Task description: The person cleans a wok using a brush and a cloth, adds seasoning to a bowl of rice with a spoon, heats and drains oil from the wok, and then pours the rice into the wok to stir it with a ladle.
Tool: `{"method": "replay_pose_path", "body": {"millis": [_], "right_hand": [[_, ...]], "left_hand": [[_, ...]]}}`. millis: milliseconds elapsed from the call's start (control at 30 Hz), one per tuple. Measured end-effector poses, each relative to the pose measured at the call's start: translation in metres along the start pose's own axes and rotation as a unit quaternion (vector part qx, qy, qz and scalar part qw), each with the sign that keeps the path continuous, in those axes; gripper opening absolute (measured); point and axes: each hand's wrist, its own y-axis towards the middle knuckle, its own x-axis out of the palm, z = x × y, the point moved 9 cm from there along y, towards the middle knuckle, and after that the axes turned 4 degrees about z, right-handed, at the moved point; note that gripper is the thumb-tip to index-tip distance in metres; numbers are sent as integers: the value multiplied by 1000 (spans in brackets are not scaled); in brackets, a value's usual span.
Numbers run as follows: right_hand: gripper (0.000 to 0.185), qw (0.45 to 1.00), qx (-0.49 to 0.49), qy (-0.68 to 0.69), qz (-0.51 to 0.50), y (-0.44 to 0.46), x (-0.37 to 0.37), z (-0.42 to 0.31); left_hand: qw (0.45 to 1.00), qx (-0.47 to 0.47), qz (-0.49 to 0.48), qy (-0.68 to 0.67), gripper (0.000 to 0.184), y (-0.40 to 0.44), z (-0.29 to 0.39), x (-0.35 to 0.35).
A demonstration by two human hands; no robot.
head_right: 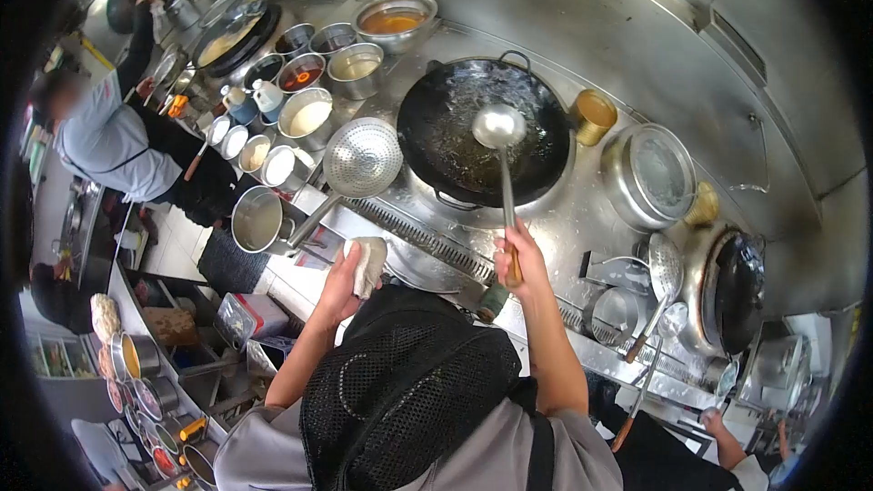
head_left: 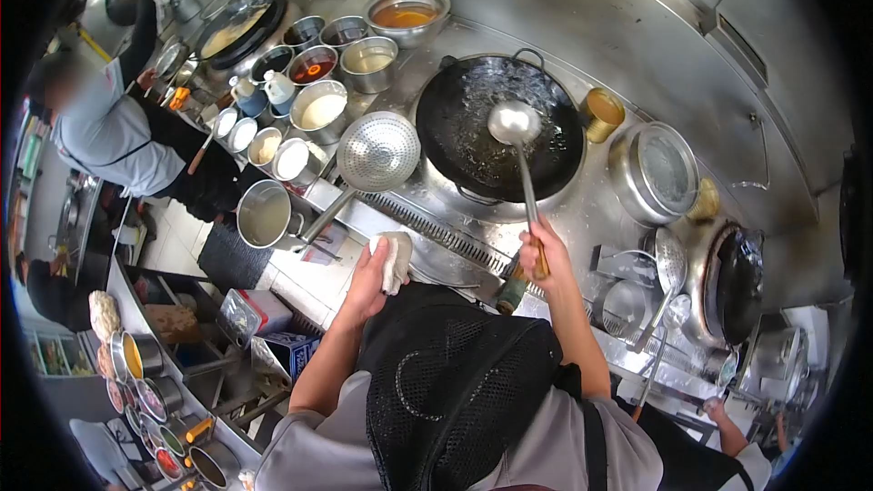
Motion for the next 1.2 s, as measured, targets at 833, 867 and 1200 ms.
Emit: {"method": "replay_pose_path", "body": {"millis": [833, 867, 1200], "right_hand": [[63, 899, -54, -414, 134, -78, 57, -1], [66, 816, -72, -552, 156, -80, 59, -2], [66, 451, -285, -795, 288, -95, 35, -21]], "left_hand": [[994, -74, -14, -79, 41, 63, -7, -31], [994, -81, -23, -69, 42, 69, -4, -32], [988, -90, -123, -30, 54, 130, 57, -64]]}}
